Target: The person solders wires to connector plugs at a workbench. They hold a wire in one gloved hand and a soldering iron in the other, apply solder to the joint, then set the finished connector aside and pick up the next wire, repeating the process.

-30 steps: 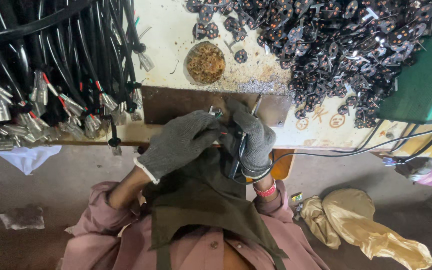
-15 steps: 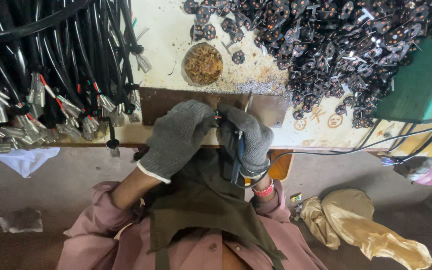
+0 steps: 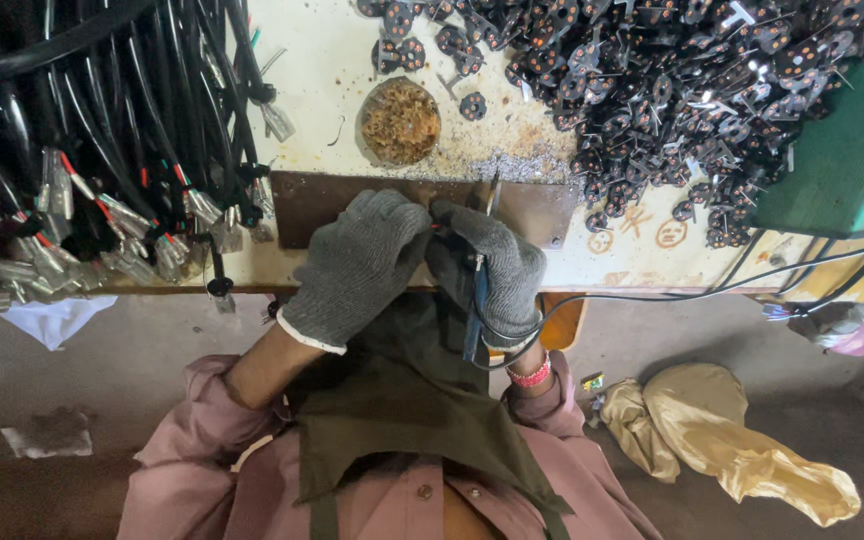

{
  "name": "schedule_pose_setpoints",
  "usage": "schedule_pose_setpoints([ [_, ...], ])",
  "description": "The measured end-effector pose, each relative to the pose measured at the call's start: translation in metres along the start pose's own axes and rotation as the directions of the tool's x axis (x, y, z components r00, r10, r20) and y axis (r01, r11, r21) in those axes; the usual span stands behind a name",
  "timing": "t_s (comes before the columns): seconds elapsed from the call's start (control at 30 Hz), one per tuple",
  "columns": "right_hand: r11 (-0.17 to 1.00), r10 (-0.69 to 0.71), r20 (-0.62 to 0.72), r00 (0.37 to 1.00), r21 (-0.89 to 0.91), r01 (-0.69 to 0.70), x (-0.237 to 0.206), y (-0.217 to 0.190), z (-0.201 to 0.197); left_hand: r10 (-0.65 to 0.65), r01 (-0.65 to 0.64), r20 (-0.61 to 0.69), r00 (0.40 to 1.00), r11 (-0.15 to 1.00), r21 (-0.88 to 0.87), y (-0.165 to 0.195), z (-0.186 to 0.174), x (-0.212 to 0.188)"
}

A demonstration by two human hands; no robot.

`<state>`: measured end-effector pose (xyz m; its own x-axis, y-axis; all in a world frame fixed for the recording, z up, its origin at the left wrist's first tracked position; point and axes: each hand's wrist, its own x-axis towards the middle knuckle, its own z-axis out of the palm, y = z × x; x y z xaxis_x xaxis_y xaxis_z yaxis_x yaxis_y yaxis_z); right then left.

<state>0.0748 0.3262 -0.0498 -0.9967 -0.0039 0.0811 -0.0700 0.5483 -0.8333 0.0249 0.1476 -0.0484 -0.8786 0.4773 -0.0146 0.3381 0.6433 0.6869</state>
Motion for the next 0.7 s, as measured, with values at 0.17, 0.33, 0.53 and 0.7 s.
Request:
schedule_pose_setpoints([
  [0.17,0.996,0.02,-0.031,0.999,0.087,-0.017,0.001,0.0,0.001,0.018,-0.019,-0.045,0.999,1.0,-0.021,-0.002,0.003,-0.002],
  [0.33,1.0,-0.021,-0.014,1.0,-0.015,0.021,0.002,-0.001,0.0,0.024,-0.022,-0.038,0.999,0.999,0.038,-0.004,0.006,-0.002],
  [0.53,0.999,0.02,-0.013,1.0,0.045,-0.019,-0.001,0.002,-0.002,0.067,-0.064,-0.039,0.997,0.995,0.073,-0.004,0.007,-0.002],
  [0.7,0.993,0.09,-0.064,0.994,0.081,-0.084,-0.023,0.025,-0.009,0.046,-0.042,-0.032,0.998,0.994,0.105,-0.003,0.007,-0.002],
])
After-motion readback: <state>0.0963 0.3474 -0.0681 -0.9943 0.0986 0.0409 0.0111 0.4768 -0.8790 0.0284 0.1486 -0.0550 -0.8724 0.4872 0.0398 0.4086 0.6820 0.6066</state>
